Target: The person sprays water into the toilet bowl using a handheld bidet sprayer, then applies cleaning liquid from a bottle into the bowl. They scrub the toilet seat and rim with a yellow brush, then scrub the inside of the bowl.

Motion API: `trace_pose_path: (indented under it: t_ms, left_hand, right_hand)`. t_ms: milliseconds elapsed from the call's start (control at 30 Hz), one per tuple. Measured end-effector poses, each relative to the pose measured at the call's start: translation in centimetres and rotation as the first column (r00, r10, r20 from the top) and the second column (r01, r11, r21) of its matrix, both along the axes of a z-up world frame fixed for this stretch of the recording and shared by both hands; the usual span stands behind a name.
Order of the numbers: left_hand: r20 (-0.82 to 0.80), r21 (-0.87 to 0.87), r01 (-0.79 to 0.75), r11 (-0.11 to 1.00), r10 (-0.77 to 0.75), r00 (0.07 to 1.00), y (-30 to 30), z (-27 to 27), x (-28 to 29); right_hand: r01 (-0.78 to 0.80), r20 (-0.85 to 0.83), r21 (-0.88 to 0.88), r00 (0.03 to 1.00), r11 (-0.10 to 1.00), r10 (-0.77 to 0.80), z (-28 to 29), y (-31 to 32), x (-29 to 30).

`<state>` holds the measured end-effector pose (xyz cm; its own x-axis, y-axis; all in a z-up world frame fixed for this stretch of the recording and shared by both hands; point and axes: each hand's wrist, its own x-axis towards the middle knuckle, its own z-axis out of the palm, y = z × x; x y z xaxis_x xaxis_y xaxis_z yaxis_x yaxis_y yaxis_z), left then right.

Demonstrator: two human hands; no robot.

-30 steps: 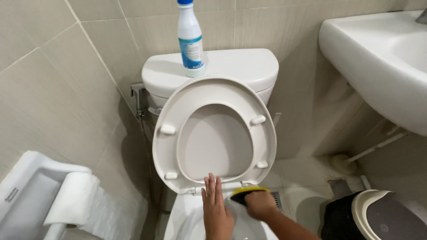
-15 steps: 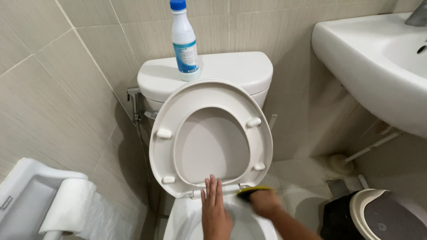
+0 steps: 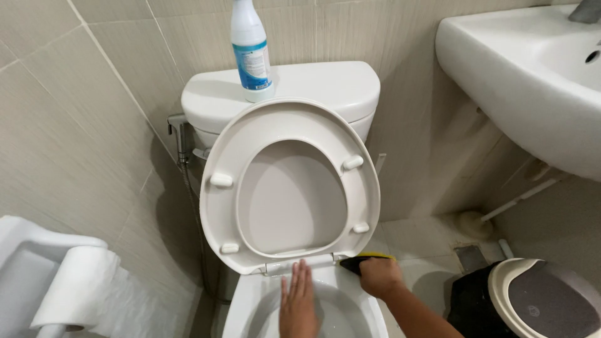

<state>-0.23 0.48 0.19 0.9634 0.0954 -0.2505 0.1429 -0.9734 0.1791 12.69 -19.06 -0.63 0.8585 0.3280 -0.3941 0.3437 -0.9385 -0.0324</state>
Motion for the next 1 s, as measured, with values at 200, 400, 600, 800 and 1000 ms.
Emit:
trace_pose_path:
  t_ms: [200,400,600,800,1000]
  left_hand:
    - [0.16,-0.141,-0.051,0.989,0.073,0.984,0.6,-0.2,-0.9]
    - [0.106,-0.156,-0.048,0.987,0.065,0.992,2.1,2.6,-2.8]
    - [0.082,-0.198,-0.117,0.973,0.135,0.987,6.2,3.6,-6.2]
    - [0.192,-0.299,-0.117,0.947,0.18,0.965,9.1,11.8,-9.9]
    - [0.35,-0.282,-0.015,0.959,0.117,0.929,11.9,19.0,-14.1]
  right_hand:
    - [-0.223,0.025,0.041,0.975,0.974,0.222,-0.5,4.2,-3.6]
    - [0.239,0.02,-0.079,0.971,0.968,-0.238,-1.7,-1.0,-0.9]
    - [0.377,0.159,0.217,0.896,0.9,-0.414,-1.4,-2.2,-6.4]
    - [0.439,0.145,0.528,0.797,0.727,-0.587,2.6,1.5,-12.8]
    - [0.355,0.188,0.584,0.816,0.73,-0.547,10.2,6.6,-18.5]
